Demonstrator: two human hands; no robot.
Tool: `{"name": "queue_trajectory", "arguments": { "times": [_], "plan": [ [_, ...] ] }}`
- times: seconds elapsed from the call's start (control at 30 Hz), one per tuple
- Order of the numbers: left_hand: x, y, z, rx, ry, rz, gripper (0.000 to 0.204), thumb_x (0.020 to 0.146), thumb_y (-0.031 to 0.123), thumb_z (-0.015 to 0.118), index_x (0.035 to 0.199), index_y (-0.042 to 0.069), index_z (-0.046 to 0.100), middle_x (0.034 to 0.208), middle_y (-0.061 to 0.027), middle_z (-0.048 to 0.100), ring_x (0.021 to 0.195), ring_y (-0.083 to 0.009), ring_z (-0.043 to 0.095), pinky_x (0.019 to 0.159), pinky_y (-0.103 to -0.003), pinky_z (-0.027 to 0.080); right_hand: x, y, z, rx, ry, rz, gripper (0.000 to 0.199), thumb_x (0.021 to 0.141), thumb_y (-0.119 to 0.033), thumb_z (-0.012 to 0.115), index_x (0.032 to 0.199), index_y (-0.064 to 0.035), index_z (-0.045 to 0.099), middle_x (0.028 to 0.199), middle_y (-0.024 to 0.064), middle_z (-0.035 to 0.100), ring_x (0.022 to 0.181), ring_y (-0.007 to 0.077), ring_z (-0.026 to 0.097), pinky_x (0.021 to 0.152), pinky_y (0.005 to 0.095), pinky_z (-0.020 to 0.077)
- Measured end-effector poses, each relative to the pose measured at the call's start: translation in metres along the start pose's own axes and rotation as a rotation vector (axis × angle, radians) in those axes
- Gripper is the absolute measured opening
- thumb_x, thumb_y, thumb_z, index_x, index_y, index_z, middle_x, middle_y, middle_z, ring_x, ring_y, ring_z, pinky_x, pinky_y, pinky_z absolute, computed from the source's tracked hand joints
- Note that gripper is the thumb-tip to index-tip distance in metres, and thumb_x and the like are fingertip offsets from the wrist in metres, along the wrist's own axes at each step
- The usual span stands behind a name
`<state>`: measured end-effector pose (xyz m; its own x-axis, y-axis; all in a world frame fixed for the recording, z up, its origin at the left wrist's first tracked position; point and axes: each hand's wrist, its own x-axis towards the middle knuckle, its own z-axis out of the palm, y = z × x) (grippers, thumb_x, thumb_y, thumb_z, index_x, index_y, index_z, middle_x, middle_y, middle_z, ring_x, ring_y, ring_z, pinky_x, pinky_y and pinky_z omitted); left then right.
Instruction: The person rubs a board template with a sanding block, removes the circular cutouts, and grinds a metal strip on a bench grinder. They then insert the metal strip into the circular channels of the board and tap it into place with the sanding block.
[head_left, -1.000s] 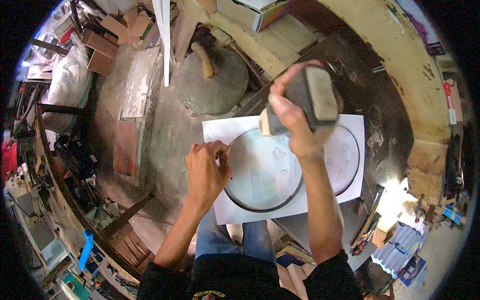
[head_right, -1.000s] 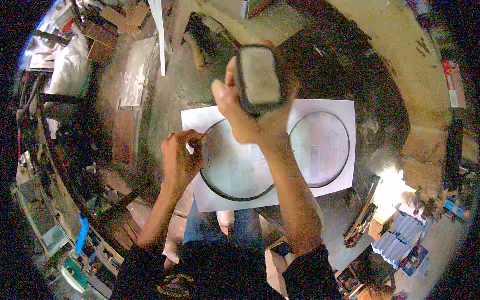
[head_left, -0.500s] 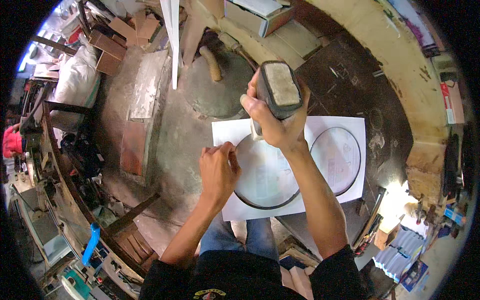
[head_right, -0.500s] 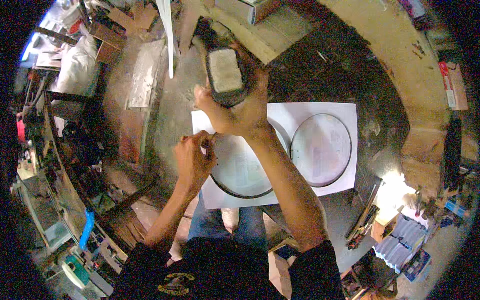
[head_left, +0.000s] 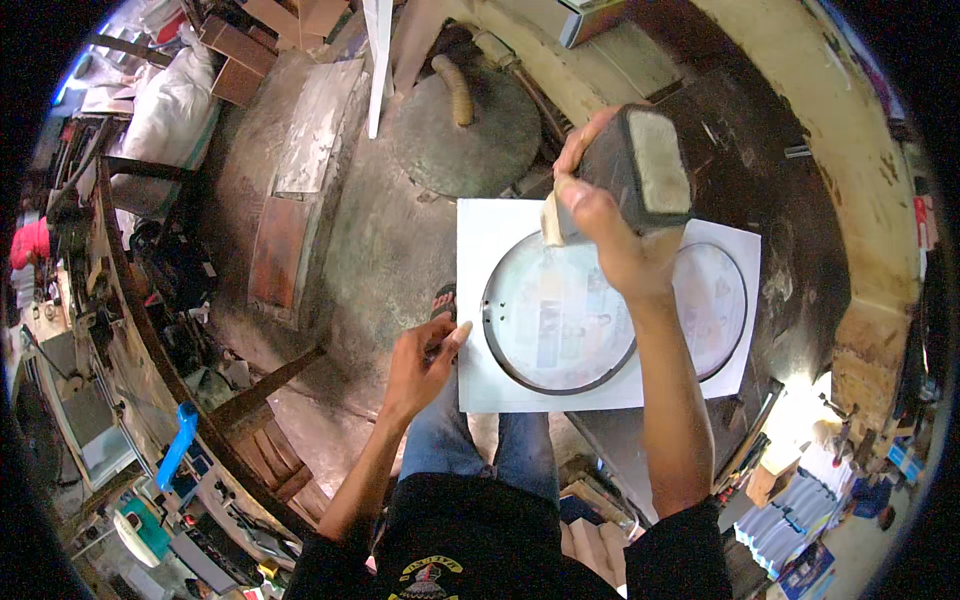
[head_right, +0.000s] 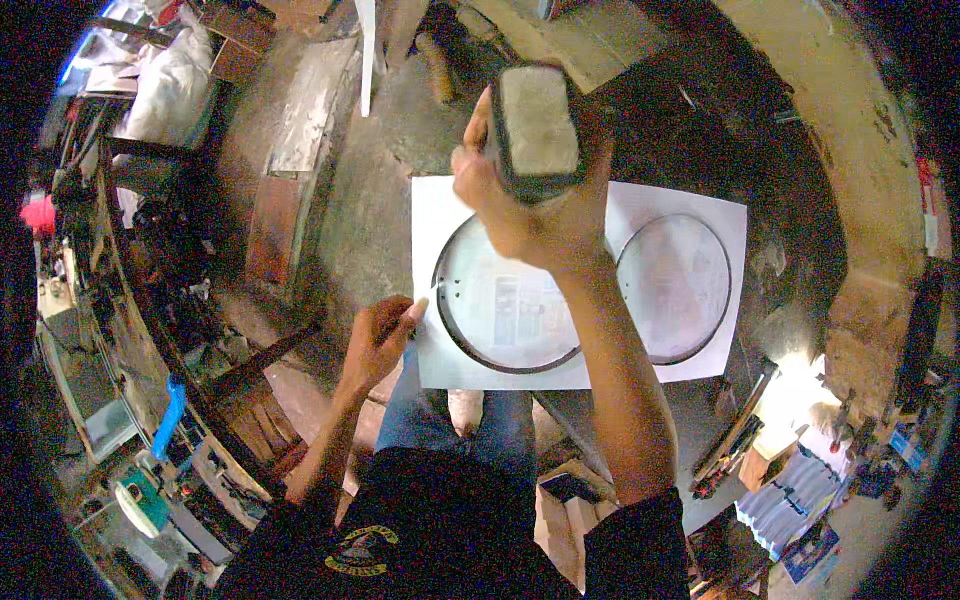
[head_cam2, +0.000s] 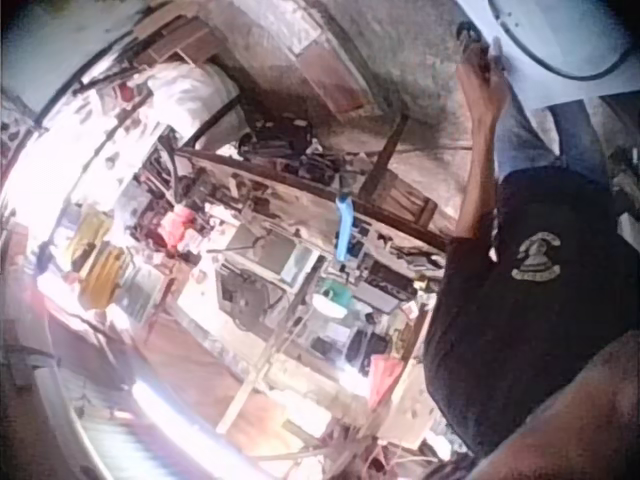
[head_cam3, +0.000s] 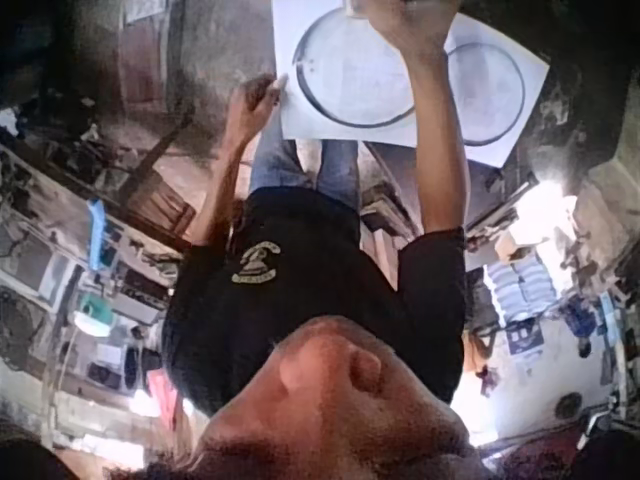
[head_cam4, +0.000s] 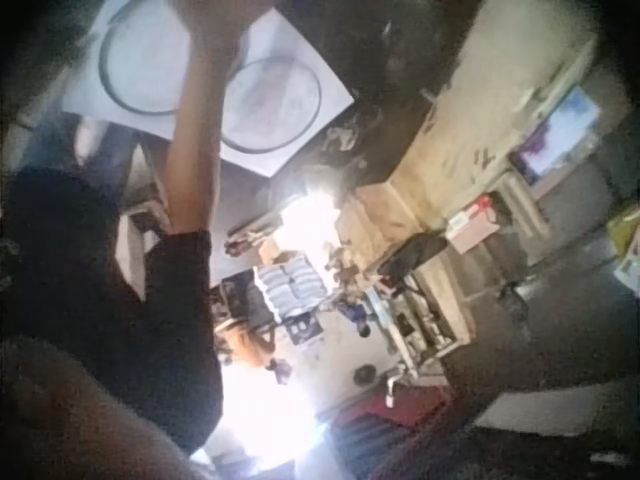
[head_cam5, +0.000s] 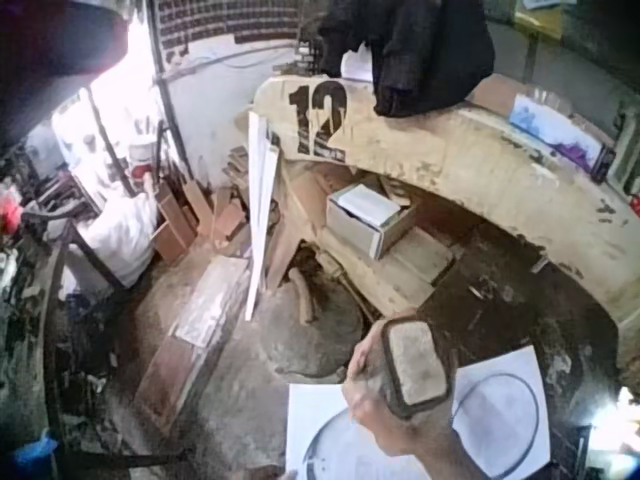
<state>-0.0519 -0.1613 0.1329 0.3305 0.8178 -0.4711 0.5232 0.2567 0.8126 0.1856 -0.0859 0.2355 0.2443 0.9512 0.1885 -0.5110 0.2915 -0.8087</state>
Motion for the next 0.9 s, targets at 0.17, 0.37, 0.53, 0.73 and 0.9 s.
{"name": "queue_trajectory", "arguments": {
  "times": [0.17,0.37,0.53,0.73,0.9],
  "plan": [
    [0.014,0.01,0.005,-0.132,0.117,-0.039,0.028,0.09,0.025,0.072,0.088,-0.002,0.063,0.07,-0.0027,0.064,0.065,-0.0068,0.057,0.058,-0.024,0.047,0.019,-0.016,-0.002,-0.646,0.018,-0.17,0.015,0.078,-0.014,0.072,0.086,-0.0062,0.062,0.074,-0.002,0.061,0.066,0.0074,0.056,0.065,0.0236,0.047],
    [0.031,0.016,0.018,-0.324,0.412,0.196,0.016,0.085,0.009,0.076,0.089,0.002,0.063,0.08,-0.0028,0.065,0.065,-0.0053,0.054,0.057,-0.02,0.045,-0.004,-0.022,0.015,-0.462,-0.083,-0.018,0.019,0.071,-0.006,0.068,0.087,-0.0038,0.059,0.075,0.0008,0.058,0.069,0.0082,0.055,0.065,0.0234,0.0453],
    [0.039,0.018,0.005,-0.201,0.389,0.433,0.021,0.079,0.006,0.08,0.095,0.004,0.067,0.078,0.0005,0.065,0.06,-0.0044,0.047,0.052,-0.021,0.039,-0.001,0.016,0.035,-0.514,-0.285,-0.162,0.026,0.065,-0.001,0.063,0.09,-0.0011,0.056,0.076,0.0029,0.054,0.071,0.0094,0.053,0.064,0.0236,0.0435],
    [0.045,0.032,-0.005,0.0,0.388,0.524,0.031,0.072,0.012,0.085,0.098,0.007,0.069,0.074,0.0006,0.065,0.054,-0.0045,0.044,0.048,-0.023,0.035,-0.007,0.022,0.031,-0.573,-0.277,-0.147,0.029,0.065,0.002,0.063,0.092,-0.0004,0.055,0.077,0.003,0.053,0.072,0.009,0.052,0.064,0.0233,0.0432],
    [0.049,0.041,-0.013,0.097,0.319,0.527,0.035,0.068,0.011,0.087,0.097,0.007,0.068,0.073,-0.0008,0.065,0.051,-0.0055,0.043,0.047,-0.024,0.036,-0.004,0.024,0.033,-0.608,-0.258,-0.157,0.029,0.067,0.001,0.065,0.094,-0.0009,0.056,0.079,0.0019,0.055,0.072,0.0079,0.053,0.064,0.0229,0.0439]
  ]
}}
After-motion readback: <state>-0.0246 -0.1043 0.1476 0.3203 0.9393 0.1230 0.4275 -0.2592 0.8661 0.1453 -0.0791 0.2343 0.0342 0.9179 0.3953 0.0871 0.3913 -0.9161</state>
